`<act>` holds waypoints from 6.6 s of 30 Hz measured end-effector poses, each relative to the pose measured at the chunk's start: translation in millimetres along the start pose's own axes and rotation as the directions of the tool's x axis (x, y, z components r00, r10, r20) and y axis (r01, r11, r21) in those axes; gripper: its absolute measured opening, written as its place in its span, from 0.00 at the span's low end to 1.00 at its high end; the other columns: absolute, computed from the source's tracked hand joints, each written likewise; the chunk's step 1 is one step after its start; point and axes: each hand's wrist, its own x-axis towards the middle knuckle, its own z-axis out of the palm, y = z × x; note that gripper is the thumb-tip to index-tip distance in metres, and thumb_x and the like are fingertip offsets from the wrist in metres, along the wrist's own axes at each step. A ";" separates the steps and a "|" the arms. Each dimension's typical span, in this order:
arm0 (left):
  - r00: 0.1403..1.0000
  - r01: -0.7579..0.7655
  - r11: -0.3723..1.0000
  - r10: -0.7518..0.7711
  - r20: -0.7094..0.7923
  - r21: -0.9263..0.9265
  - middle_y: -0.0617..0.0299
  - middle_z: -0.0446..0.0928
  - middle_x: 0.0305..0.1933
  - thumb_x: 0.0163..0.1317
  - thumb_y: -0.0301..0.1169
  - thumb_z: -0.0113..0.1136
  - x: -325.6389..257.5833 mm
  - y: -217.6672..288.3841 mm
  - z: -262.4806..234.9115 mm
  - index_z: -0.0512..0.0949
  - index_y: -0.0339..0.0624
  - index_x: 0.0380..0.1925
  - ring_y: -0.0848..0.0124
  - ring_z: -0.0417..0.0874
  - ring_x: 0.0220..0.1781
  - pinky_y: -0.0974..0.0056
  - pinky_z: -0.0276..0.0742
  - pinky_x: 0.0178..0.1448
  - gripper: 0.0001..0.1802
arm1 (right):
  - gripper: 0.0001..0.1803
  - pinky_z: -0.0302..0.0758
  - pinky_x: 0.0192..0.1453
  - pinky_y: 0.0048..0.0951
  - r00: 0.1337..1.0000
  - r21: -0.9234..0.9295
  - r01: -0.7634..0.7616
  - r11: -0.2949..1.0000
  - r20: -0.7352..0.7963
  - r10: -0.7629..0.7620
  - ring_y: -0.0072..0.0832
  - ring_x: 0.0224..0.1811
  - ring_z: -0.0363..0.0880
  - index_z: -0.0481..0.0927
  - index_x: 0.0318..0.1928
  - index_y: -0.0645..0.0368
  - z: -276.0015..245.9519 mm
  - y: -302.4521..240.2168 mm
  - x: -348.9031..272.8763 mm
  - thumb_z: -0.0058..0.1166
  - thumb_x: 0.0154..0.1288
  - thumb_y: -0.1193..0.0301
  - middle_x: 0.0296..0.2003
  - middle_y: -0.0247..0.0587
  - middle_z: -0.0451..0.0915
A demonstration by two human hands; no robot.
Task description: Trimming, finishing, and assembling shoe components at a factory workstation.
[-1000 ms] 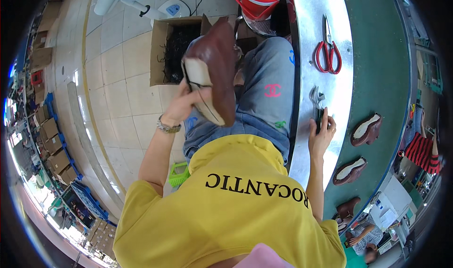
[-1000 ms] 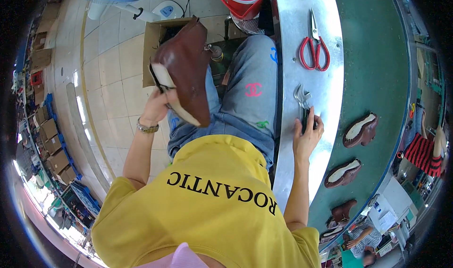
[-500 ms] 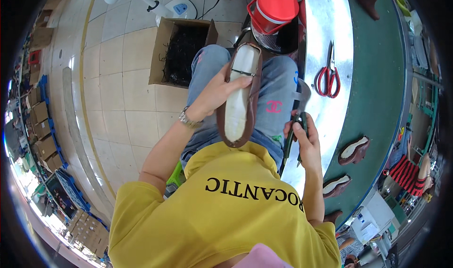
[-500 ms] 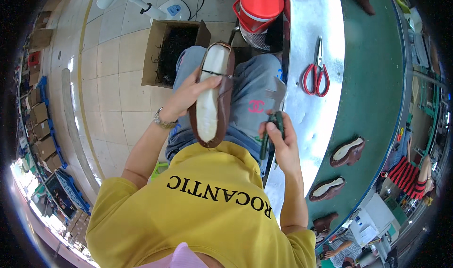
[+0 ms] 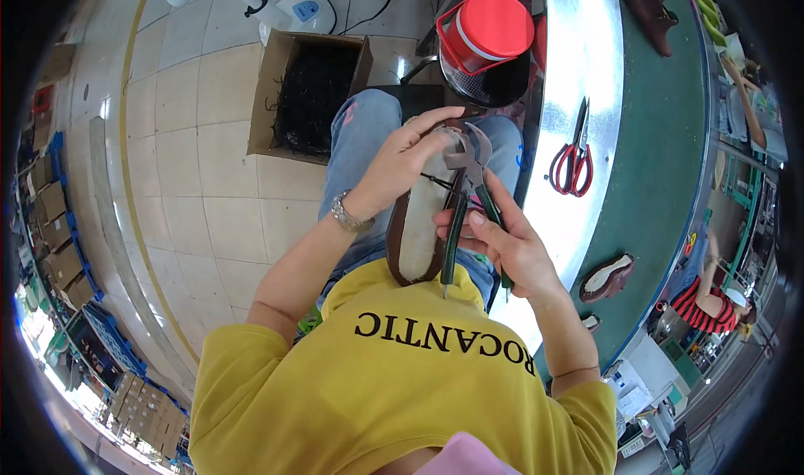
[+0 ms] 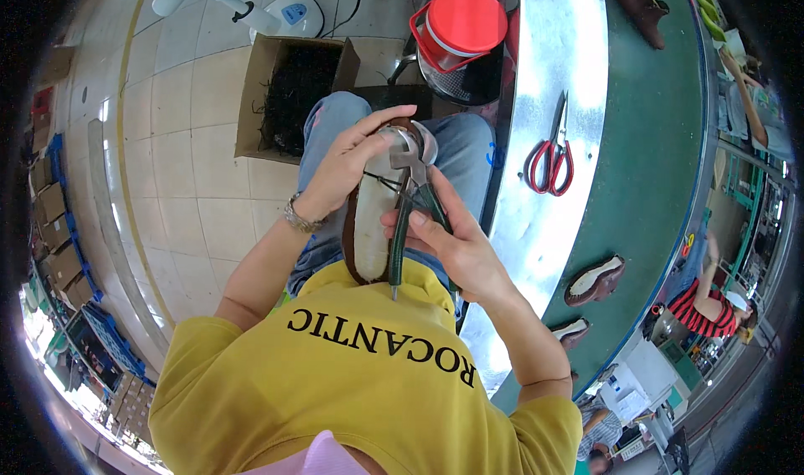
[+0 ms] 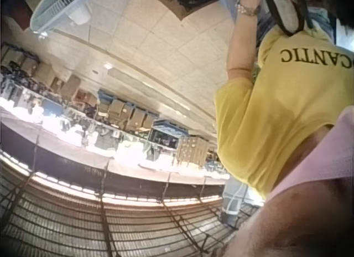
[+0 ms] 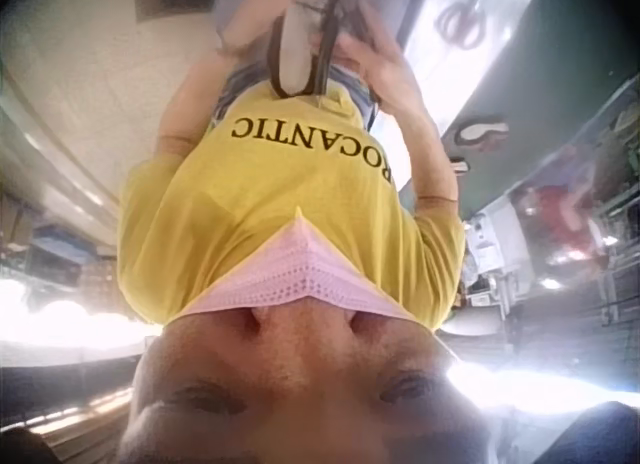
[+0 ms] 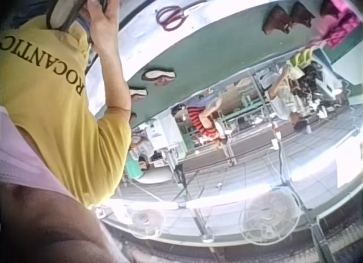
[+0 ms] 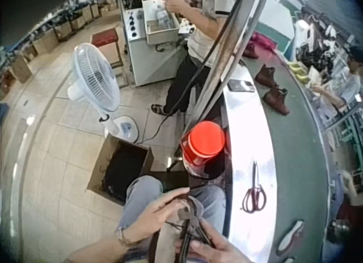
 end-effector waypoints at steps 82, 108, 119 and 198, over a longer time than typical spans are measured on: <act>0.654 -0.292 0.334 0.753 -0.067 0.896 0.50 0.77 0.55 0.62 0.26 0.63 -43.4 -14.6 26.8 0.84 0.37 0.39 0.59 0.83 0.47 0.62 0.80 0.48 0.07 | 0.22 0.71 0.59 0.41 0.196 -0.947 -0.199 0.253 -0.291 -0.936 0.49 0.52 0.75 0.75 0.57 0.66 -205.8 78.3 -1.3 0.57 0.65 0.68 0.48 0.56 0.77; 0.557 -0.218 0.545 0.751 -0.356 0.809 0.56 0.79 0.42 0.65 0.24 0.58 -55.3 -38.9 46.5 0.79 0.36 0.35 0.64 0.79 0.35 0.65 0.74 0.35 0.03 | 0.35 0.61 0.21 0.23 0.986 -0.145 -0.049 0.988 -0.165 0.024 0.19 0.18 0.64 0.72 0.34 0.59 11.2 95.0 -53.8 0.37 0.69 0.35 0.18 0.30 0.66; 0.600 -0.274 0.610 0.712 -0.364 0.743 0.59 0.80 0.35 0.70 0.26 0.52 -51.8 -21.7 44.8 0.75 0.34 0.34 0.69 0.79 0.29 0.69 0.74 0.34 0.07 | 0.14 0.62 0.27 0.20 0.962 -0.355 0.117 0.927 -0.191 -0.195 0.15 0.23 0.65 0.76 0.36 0.59 -4.3 109.8 -49.9 0.54 0.71 0.60 0.21 0.25 0.69; 0.735 -0.456 0.026 0.575 0.360 0.890 0.48 0.75 0.58 0.39 0.29 0.76 14.4 -27.6 88.7 0.68 0.35 0.61 0.51 0.73 0.61 0.53 0.67 0.66 0.44 | 0.32 0.71 0.36 0.55 0.797 -0.924 0.170 0.342 -0.076 -0.599 0.62 0.31 0.78 0.59 0.68 0.57 -95.3 25.2 -28.7 0.53 0.66 0.71 0.29 0.65 0.79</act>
